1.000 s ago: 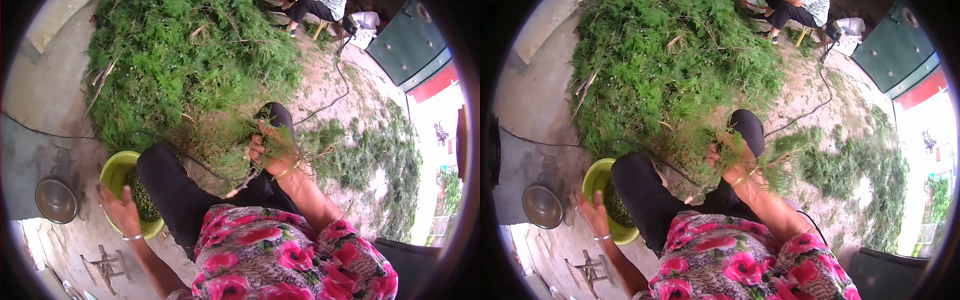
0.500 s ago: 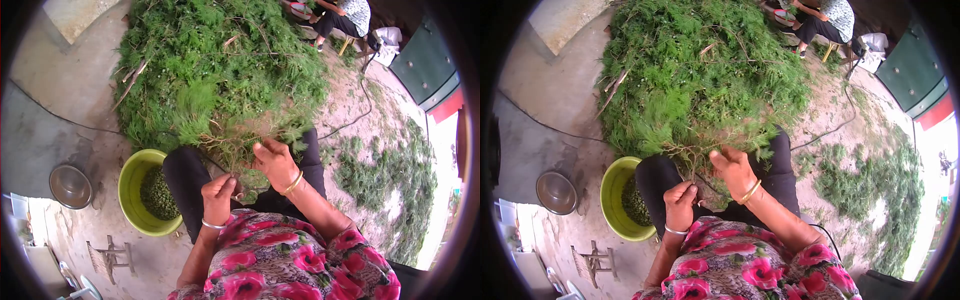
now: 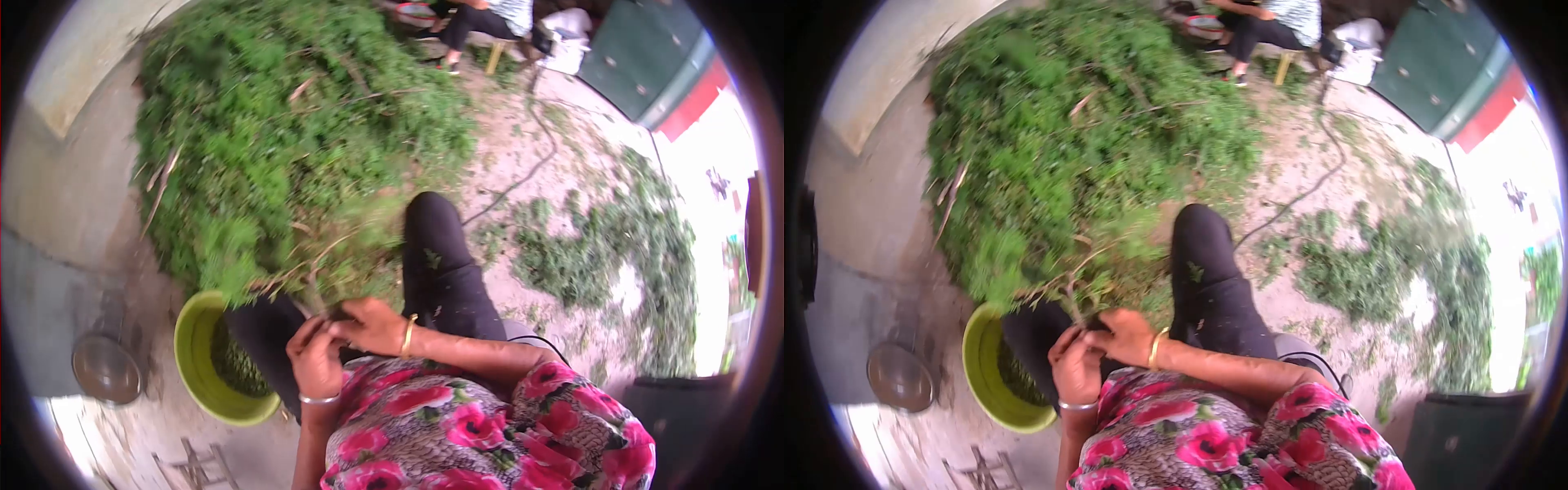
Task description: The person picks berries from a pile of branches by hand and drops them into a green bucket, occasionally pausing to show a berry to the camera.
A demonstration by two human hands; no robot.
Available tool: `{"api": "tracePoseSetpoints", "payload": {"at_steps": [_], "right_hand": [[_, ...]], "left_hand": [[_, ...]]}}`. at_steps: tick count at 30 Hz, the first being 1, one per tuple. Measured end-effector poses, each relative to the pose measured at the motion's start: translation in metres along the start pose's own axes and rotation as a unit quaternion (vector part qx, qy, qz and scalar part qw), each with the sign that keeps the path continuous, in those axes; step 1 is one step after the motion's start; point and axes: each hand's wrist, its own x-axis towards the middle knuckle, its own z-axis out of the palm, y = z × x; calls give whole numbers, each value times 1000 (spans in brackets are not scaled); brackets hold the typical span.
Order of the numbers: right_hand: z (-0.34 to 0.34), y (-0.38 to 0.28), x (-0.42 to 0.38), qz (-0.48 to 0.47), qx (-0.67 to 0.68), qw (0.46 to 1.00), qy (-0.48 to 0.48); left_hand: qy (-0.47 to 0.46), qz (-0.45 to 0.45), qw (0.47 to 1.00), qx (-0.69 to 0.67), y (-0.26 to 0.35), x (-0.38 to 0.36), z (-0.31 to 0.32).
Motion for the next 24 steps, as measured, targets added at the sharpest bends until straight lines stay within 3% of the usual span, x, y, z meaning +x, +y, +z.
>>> {"api": "tracePoseSetpoints", "payload": {"at_steps": [1,2,4,8,10,12,14,16,19,20,21,22,23,24], "right_hand": [[1,0,-3,-31,-28,999,19],[2,0,-7,-62,-58,996,38],[0,-8,-11,0,-95,995,-16],[-2,-4,-9,7,-39,999,-1],[-9,-4,-8,-2,43,996,-74],[-8,4,-7,-32,61,997,-30],[-20,2,-8,50,273,957,-87],[-35,9,-6,13,371,921,-116],[-98,2,-18,55,414,908,-17],[-128,0,-26,47,428,902,42],[-152,18,-30,-133,245,946,168],[-181,50,-34,-298,40,912,278],[-218,59,-57,-264,5,896,357],[-257,62,-83,-198,82,873,438]], "left_hand": [[7,-84,989,-120,3,3,-3],[10,-112,983,-147,2,6,-6],[-40,-143,976,-159,1,14,-13],[-60,-152,978,-127,5,11,1],[-94,-127,982,-102,4,11,2],[-118,-110,985,-59,0,14,3],[-198,-84,974,-75,6,20,17],[-149,-148,976,-54,17,21,29],[-246,-233,933,-122,17,49,22],[-212,-254,936,-120,7,65,6],[-174,-277,935,-138,-2,79,-8],[-135,-301,931,-156,-8,90,-19],[-126,-320,925,-163,-12,99,-28],[-116,-340,918,-170,-15,105,-34]]}}
